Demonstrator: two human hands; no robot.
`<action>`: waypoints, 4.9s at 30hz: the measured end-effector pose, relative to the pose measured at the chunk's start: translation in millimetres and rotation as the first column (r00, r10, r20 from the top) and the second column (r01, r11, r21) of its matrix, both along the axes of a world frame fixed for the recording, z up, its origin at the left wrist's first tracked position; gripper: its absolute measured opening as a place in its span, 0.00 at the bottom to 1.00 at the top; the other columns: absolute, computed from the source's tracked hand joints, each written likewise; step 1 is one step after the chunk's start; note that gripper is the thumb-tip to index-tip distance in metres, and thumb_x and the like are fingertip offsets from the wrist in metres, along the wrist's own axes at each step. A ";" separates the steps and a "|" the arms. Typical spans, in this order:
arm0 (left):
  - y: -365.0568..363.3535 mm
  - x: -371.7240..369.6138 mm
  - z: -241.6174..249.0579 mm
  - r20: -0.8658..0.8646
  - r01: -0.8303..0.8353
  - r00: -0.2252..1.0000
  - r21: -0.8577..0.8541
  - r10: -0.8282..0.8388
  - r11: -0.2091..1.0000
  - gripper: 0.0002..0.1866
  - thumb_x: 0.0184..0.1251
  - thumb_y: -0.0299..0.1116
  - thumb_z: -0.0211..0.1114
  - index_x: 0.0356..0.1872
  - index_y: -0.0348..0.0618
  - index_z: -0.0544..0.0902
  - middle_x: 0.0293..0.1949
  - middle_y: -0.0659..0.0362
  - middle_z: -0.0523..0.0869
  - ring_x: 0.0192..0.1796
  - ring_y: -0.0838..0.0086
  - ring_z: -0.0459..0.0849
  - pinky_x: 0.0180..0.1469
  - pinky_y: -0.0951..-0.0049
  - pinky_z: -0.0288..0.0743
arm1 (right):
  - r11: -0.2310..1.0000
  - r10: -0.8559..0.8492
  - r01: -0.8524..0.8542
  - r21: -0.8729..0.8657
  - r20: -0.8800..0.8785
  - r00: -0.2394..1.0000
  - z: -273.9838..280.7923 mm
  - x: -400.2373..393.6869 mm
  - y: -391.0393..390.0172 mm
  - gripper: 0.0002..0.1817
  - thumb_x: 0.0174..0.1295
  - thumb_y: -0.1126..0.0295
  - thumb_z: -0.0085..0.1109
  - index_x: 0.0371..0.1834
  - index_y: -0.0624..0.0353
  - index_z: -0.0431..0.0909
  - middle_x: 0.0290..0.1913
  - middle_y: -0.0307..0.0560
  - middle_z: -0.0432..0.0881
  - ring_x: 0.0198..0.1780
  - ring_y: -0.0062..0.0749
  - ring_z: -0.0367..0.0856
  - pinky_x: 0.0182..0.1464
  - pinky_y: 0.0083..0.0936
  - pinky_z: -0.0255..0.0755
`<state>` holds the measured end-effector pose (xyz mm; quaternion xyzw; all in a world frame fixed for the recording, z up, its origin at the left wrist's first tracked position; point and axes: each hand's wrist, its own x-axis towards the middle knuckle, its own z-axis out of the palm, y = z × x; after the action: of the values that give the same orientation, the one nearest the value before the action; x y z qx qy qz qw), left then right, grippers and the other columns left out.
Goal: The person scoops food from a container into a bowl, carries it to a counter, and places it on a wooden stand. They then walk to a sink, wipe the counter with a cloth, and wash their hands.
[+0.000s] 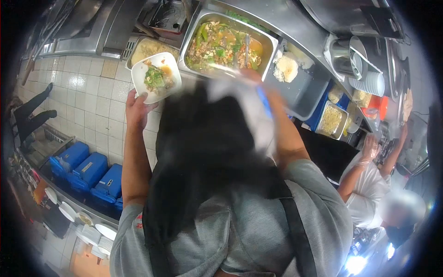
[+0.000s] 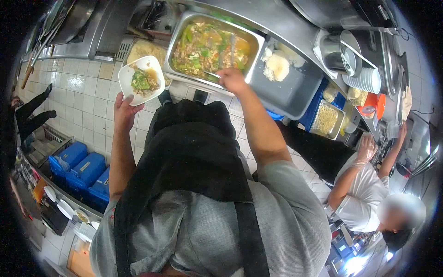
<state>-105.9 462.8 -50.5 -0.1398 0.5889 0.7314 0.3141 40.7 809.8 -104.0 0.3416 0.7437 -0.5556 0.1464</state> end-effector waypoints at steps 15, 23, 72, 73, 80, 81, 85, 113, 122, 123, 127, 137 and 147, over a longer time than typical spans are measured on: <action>17.1 -0.3 1.0 -0.012 0.053 0.998 -0.087 -0.054 0.995 0.16 0.61 0.26 0.56 0.50 0.38 0.66 0.42 0.50 0.80 0.39 0.66 0.84 0.34 0.70 0.84 | 0.950 -0.212 0.174 -0.260 -0.126 0.969 83.1 13.6 15.3 0.15 0.53 0.79 0.51 0.44 0.63 0.79 0.28 0.36 0.77 0.28 0.17 0.69 0.30 0.16 0.63; 38.7 -5.0 -8.5 -0.043 0.163 0.986 0.032 -0.161 0.986 0.16 0.62 0.26 0.55 0.51 0.39 0.68 0.42 0.52 0.81 0.39 0.68 0.84 0.35 0.70 0.83 | 0.976 -0.156 0.114 -0.183 -0.237 0.959 137.7 -3.4 -6.2 0.12 0.57 0.76 0.53 0.44 0.61 0.80 0.33 0.41 0.81 0.33 0.25 0.76 0.39 0.21 0.70; 35.0 -21.6 -34.6 -0.069 0.166 0.984 -0.009 -0.167 0.986 0.17 0.61 0.26 0.55 0.51 0.37 0.66 0.43 0.50 0.80 0.40 0.66 0.84 0.37 0.70 0.83 | 0.990 -0.068 0.048 -0.134 -0.150 0.986 103.0 -17.0 4.7 0.11 0.57 0.74 0.53 0.42 0.62 0.80 0.32 0.42 0.81 0.33 0.26 0.77 0.39 0.23 0.70; 36.7 -22.4 -38.1 -0.084 0.199 0.976 -0.034 -0.201 0.980 0.18 0.61 0.25 0.55 0.52 0.37 0.66 0.43 0.50 0.80 0.40 0.66 0.84 0.37 0.70 0.83 | 0.996 0.064 -0.044 0.078 -0.273 0.960 112.9 -22.1 -8.7 0.10 0.57 0.74 0.53 0.42 0.61 0.80 0.35 0.45 0.82 0.36 0.32 0.78 0.42 0.26 0.70; 40.8 -16.5 -40.9 -0.070 0.215 0.975 0.026 -0.213 0.976 0.19 0.60 0.24 0.53 0.53 0.37 0.65 0.43 0.50 0.80 0.40 0.66 0.84 0.37 0.69 0.83 | 0.917 0.170 -0.017 0.397 -0.354 0.920 128.3 -19.6 -13.6 0.10 0.58 0.72 0.53 0.41 0.57 0.80 0.42 0.55 0.80 0.44 0.50 0.78 0.47 0.34 0.71; 40.8 -15.3 -39.4 -0.070 0.212 0.975 0.028 -0.210 0.977 0.19 0.60 0.24 0.53 0.53 0.37 0.65 0.43 0.50 0.80 0.40 0.66 0.84 0.37 0.69 0.83 | 0.927 0.133 -0.024 0.375 -0.267 0.954 112.7 -13.4 -2.3 0.10 0.58 0.71 0.53 0.42 0.57 0.80 0.42 0.56 0.80 0.44 0.51 0.78 0.47 0.35 0.71; 36.4 -9.7 -27.5 -0.038 0.148 0.989 0.052 -0.146 0.988 0.19 0.60 0.24 0.53 0.53 0.38 0.65 0.42 0.50 0.80 0.40 0.65 0.84 0.37 0.69 0.83 | 0.843 0.201 -0.141 0.518 -0.062 0.978 94.8 3.0 -4.6 0.12 0.58 0.70 0.51 0.42 0.55 0.80 0.40 0.56 0.80 0.44 0.51 0.78 0.46 0.38 0.71; 9.8 -10.5 -19.1 -0.042 -0.019 0.999 0.039 0.021 0.999 0.18 0.61 0.24 0.53 0.53 0.37 0.64 0.44 0.48 0.79 0.40 0.62 0.84 0.38 0.67 0.84 | 0.942 -0.304 0.298 -0.155 -0.015 0.953 122.1 -2.4 -15.5 0.14 0.53 0.77 0.52 0.44 0.63 0.78 0.26 0.40 0.77 0.25 0.20 0.71 0.25 0.16 0.63; 15.6 -17.1 -34.7 -0.066 0.092 0.994 -0.004 -0.092 0.996 0.18 0.60 0.25 0.55 0.52 0.37 0.65 0.42 0.49 0.80 0.39 0.65 0.84 0.37 0.68 0.83 | 0.976 -0.117 0.088 -0.197 -0.140 0.983 77.3 5.2 17.2 0.13 0.57 0.77 0.49 0.43 0.63 0.79 0.28 0.39 0.78 0.27 0.19 0.72 0.30 0.15 0.66; 19.9 -17.0 -33.0 -0.069 0.090 0.994 -0.002 -0.090 0.996 0.18 0.60 0.25 0.55 0.52 0.37 0.65 0.42 0.49 0.80 0.39 0.65 0.84 0.37 0.68 0.83 | 0.984 -0.094 0.068 -0.167 -0.159 0.983 87.0 0.9 15.3 0.12 0.58 0.75 0.50 0.43 0.62 0.79 0.29 0.40 0.79 0.29 0.22 0.74 0.32 0.18 0.68; 34.7 -18.3 -40.4 -0.102 0.135 0.986 0.039 -0.130 0.990 0.19 0.60 0.25 0.55 0.53 0.38 0.66 0.43 0.50 0.80 0.39 0.66 0.84 0.37 0.68 0.83 | 0.903 0.268 -0.072 0.424 -0.425 0.865 126.7 -15.8 -18.7 0.11 0.59 0.72 0.53 0.43 0.59 0.79 0.33 0.48 0.81 0.35 0.35 0.79 0.40 0.30 0.71; 39.5 -13.1 -53.4 -0.078 0.194 0.979 0.048 -0.190 0.980 0.18 0.60 0.24 0.54 0.53 0.40 0.68 0.43 0.52 0.80 0.39 0.66 0.83 0.36 0.68 0.82 | 0.777 0.224 -0.028 0.629 -0.235 0.946 135.1 -3.3 -20.9 0.10 0.60 0.72 0.49 0.41 0.56 0.79 0.40 0.58 0.80 0.42 0.52 0.78 0.44 0.41 0.71; -41.9 12.8 -20.1 -0.068 -0.067 0.995 0.163 0.079 0.984 0.18 0.60 0.24 0.55 0.53 0.39 0.68 0.43 0.51 0.80 0.40 0.65 0.83 0.35 0.66 0.83 | 0.707 0.347 -0.360 0.608 0.145 0.926 36.4 20.0 -23.7 0.12 0.59 0.69 0.47 0.42 0.56 0.80 0.43 0.56 0.80 0.47 0.49 0.77 0.50 0.41 0.69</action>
<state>-93.1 420.9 -70.6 -0.1083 0.5338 0.7923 0.2750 60.7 786.1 -67.6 0.2270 0.9351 -0.2357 0.1358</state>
